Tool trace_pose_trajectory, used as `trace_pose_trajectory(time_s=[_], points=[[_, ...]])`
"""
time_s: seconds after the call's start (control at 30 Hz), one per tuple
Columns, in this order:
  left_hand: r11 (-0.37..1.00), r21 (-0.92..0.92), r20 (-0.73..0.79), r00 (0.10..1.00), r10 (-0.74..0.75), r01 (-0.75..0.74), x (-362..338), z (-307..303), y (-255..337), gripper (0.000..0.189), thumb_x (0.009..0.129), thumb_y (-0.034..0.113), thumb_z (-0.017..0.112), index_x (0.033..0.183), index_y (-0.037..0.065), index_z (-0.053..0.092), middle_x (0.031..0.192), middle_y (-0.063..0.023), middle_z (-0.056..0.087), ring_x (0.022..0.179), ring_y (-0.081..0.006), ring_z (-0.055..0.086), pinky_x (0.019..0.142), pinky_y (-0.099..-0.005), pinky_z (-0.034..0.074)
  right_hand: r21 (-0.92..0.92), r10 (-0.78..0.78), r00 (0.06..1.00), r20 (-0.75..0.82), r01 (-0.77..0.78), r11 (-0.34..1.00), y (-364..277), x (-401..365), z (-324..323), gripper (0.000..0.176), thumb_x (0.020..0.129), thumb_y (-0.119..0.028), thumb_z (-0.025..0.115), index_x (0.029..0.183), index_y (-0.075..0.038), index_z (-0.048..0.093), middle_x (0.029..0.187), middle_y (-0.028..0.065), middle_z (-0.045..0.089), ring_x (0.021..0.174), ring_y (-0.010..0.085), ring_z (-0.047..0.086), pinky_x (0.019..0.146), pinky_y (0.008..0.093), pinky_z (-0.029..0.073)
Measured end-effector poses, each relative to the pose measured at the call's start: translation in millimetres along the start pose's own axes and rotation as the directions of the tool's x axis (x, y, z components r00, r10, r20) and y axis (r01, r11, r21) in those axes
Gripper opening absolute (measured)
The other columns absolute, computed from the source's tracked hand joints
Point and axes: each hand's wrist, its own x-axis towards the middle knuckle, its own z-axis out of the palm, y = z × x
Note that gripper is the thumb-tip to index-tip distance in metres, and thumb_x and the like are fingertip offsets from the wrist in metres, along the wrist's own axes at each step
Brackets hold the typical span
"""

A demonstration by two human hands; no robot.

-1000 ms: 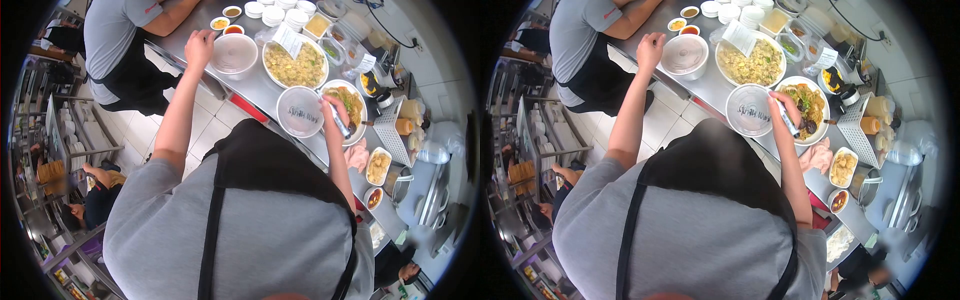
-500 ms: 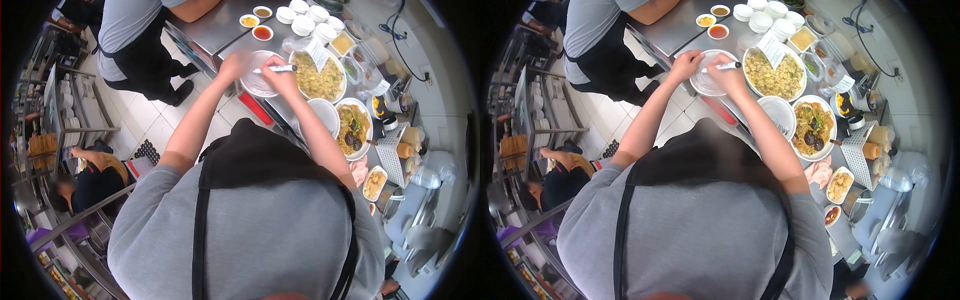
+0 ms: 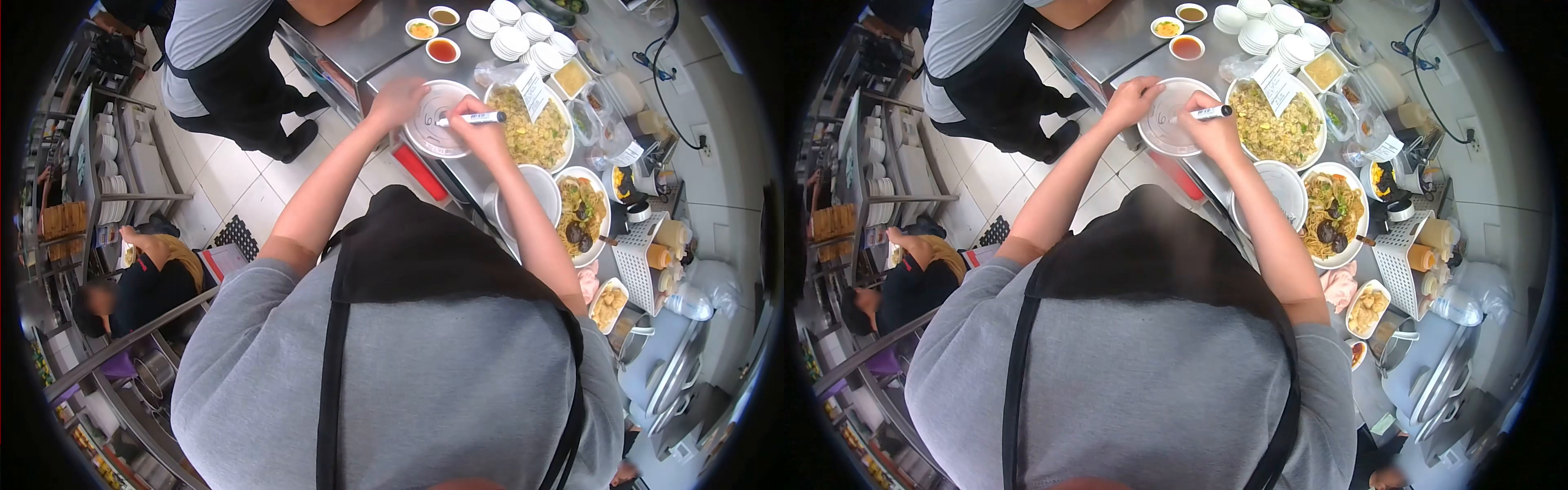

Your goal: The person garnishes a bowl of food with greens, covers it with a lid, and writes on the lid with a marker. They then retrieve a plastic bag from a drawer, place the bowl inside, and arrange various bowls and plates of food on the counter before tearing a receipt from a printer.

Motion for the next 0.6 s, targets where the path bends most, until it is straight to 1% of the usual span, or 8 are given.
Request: trace_pose_trajectory(time_s=[0.13,0.17,0.23,0.27,0.33,0.4,0.53,0.6], points=[[1.0,-0.013,0.007,1.0,-0.016,0.016,-0.9,-0.3,1.6,0.029,0.084,0.028,0.053,0.099,0.005,0.062,0.095,-0.0178,0.061,0.09,-0.0321,0.057,0.079,-0.0369,0.043,0.001,0.003,1.0,-0.013,-0.003,1.0,-10.3,0.1,-2.8,0.015,0.071,-0.016,0.063,0.069,-0.004,0.055,0.063,0.0034,0.056,0.059,0.0099,0.051,0.056,0.0259,0.042],[1.0,0.007,0.001,1.0,0.007,-0.007,-0.8,-0.4,1.4,0.029,0.084,0.028,0.053,0.099,0.005,0.062,0.094,-0.0178,0.061,0.09,-0.0321,0.057,0.079,-0.0368,0.043,0.002,0.003,1.0,-0.013,-0.003,1.0,-9.4,0.2,-4.0,0.015,0.071,-0.016,0.063,0.069,-0.004,0.055,0.063,0.0034,0.056,0.059,0.0099,0.051,0.056,0.0259,0.042],[0.999,0.028,-0.004,1.0,0.029,-0.029,-0.5,0.5,-0.8,0.029,0.084,0.028,0.053,0.1,0.005,0.062,0.094,-0.0179,0.061,0.09,-0.0321,0.057,0.079,-0.0367,0.043,-0.088,0.014,0.996,0.087,-0.007,0.996,-7.6,1.2,-6.9,0.015,0.071,-0.016,0.063,0.07,-0.003,0.056,0.062,0.0031,0.056,0.059,0.0093,0.051,0.057,0.0258,0.042],[0.998,0.044,-0.016,0.999,0.035,-0.034,-0.5,1.5,-1.7,0.029,0.084,0.028,0.053,0.099,0.005,0.062,0.094,-0.018,0.061,0.09,-0.0321,0.057,0.079,-0.0366,0.043,-0.087,0.013,0.996,0.086,-0.006,0.996,-7.1,1.2,-6.8,0.015,0.071,-0.016,0.063,0.07,-0.003,0.056,0.062,0.0031,0.056,0.059,0.0093,0.051,0.057,0.0258,0.042],[0.997,0.059,-0.027,0.999,0.041,-0.039,0.2,2.7,-2.1,0.028,0.085,0.028,0.052,0.099,0.005,0.062,0.094,-0.0181,0.06,0.089,-0.0321,0.057,0.079,-0.0365,0.043,-0.001,-0.012,0.998,0.061,0.012,1.0,-6.8,0.7,-6.7,0.015,0.071,-0.017,0.063,0.071,-0.003,0.056,0.063,0.0033,0.056,0.06,0.0093,0.05,0.057,0.0258,0.042],[0.996,0.07,-0.021,0.998,0.061,-0.059,-0.2,2.8,-3.3,0.028,0.085,0.028,0.052,0.1,0.006,0.062,0.095,-0.0183,0.06,0.089,-0.0322,0.057,0.079,-0.0364,0.043,0.007,-0.016,0.999,0.049,0.016,1.0,-7.3,0.8,-5.6,0.016,0.071,-0.017,0.064,0.071,-0.003,0.055,0.063,0.0034,0.056,0.06,0.0091,0.05,0.058,0.0257,0.041],[0.996,0.065,-0.026,0.998,0.056,-0.054,0.2,2.9,-2.2,0.028,0.085,0.027,0.052,0.1,0.006,0.062,0.097,-0.0181,0.06,0.09,-0.0324,0.057,0.079,-0.0364,0.043,0.034,0.02,0.999,0.027,-0.021,0.999,-8.2,0.4,-6.6,0.018,0.07,-0.018,0.065,0.07,-0.003,0.055,0.064,0.0029,0.056,0.06,0.0091,0.05,0.058,0.0255,0.041],[0.995,0.095,-0.01,0.999,0.039,-0.037,0.5,2.0,-1.6,0.029,0.085,0.027,0.052,0.101,0.006,0.061,0.098,-0.0177,0.06,0.09,-0.0324,0.057,0.08,-0.0362,0.043,0.02,0.006,0.999,0.031,-0.007,1.0,-6.1,1.2,-6.5,0.018,0.07,-0.018,0.065,0.07,-0.003,0.055,0.064,0.0027,0.056,0.06,0.0092,0.049,0.057,0.0255,0.041]])
